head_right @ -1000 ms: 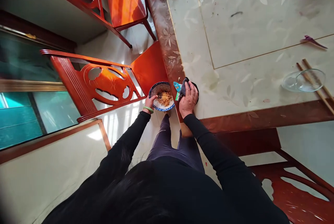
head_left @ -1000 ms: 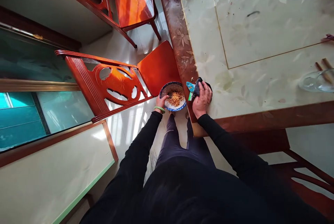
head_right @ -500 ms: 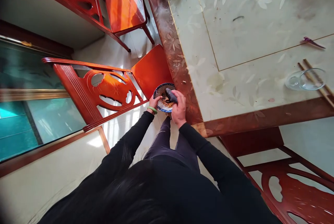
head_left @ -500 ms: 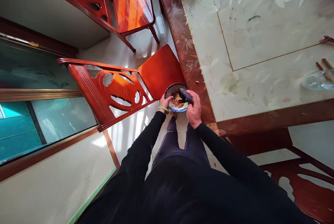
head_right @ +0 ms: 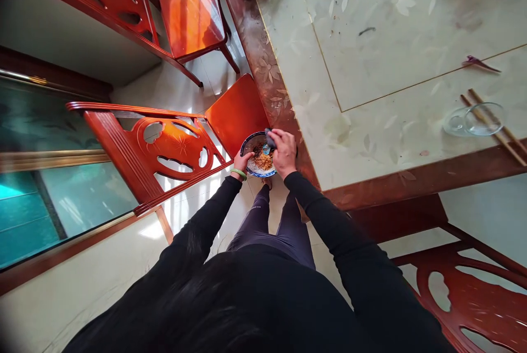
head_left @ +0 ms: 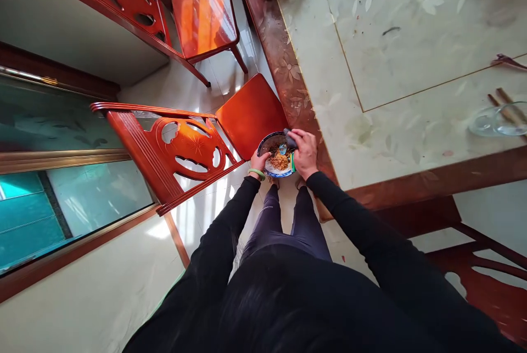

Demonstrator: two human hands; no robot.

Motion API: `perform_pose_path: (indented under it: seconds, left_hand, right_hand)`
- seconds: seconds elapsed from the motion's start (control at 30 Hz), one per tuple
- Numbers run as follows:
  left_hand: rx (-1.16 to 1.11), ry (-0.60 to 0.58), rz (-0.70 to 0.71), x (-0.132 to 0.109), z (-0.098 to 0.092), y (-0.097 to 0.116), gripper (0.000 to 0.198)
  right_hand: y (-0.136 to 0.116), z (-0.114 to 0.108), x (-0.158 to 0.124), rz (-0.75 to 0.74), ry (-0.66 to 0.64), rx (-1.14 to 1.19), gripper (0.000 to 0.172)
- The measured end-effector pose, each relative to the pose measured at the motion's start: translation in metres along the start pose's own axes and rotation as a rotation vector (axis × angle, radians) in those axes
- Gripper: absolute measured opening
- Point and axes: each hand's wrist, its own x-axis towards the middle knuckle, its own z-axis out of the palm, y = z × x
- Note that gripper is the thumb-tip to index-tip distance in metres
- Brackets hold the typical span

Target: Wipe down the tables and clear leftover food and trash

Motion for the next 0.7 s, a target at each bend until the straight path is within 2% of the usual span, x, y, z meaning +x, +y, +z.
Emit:
perform_pose_path:
  seconds: [0.07,0.1,0.17,0.2,0.27,0.33,0.4,0.43,0.5,0.63,0.7]
  left_hand:
    - [0.021,0.008,-0.013,0.0,0.002,0.003,0.048]
    - [0.027,0.004,-0.017,0.0,0.002,0.006,0.049]
    - [0.036,-0.016,-0.009,-0.001,0.001,0.01,0.05]
    - [0.042,-0.03,-0.002,-0.001,-0.001,0.012,0.05]
    - [0.056,-0.045,0.0,-0.002,-0.006,0.014,0.049]
    - [0.081,-0.043,-0.017,-0.004,-0.01,0.013,0.05]
    - [0.108,-0.037,-0.041,-0.008,-0.014,0.01,0.049]
    - [0.12,-0.038,-0.051,-0.01,-0.016,0.008,0.048]
    - [0.143,-0.046,-0.074,-0.017,-0.018,0.002,0.045]
    - [0.165,-0.067,-0.115,-0.032,-0.02,-0.01,0.043]
    - [0.17,-0.092,-0.117,-0.036,-0.02,-0.013,0.044]
  right_hand:
    - [-0.026,0.003,-0.02,-0.029,-0.065,0.122,0.065]
    - [-0.033,-0.004,-0.029,-0.039,-0.087,0.181,0.065]
    - [-0.028,-0.033,-0.049,-0.024,-0.081,0.24,0.065]
    - [-0.017,-0.055,-0.061,0.009,-0.049,0.225,0.065]
    - [0.021,-0.103,-0.09,0.124,0.064,0.105,0.063]
    - [0.067,-0.144,-0.122,0.302,0.259,-0.102,0.061]
    - [0.1,-0.158,-0.151,0.497,0.443,-0.302,0.062]
    - [0.106,-0.152,-0.161,0.559,0.487,-0.359,0.064]
    - [0.092,-0.116,-0.172,0.584,0.461,-0.354,0.068]
    - [0.0,-0.016,-0.157,0.422,0.24,-0.079,0.068]
    - [-0.038,0.008,-0.142,0.334,0.142,0.1,0.069]
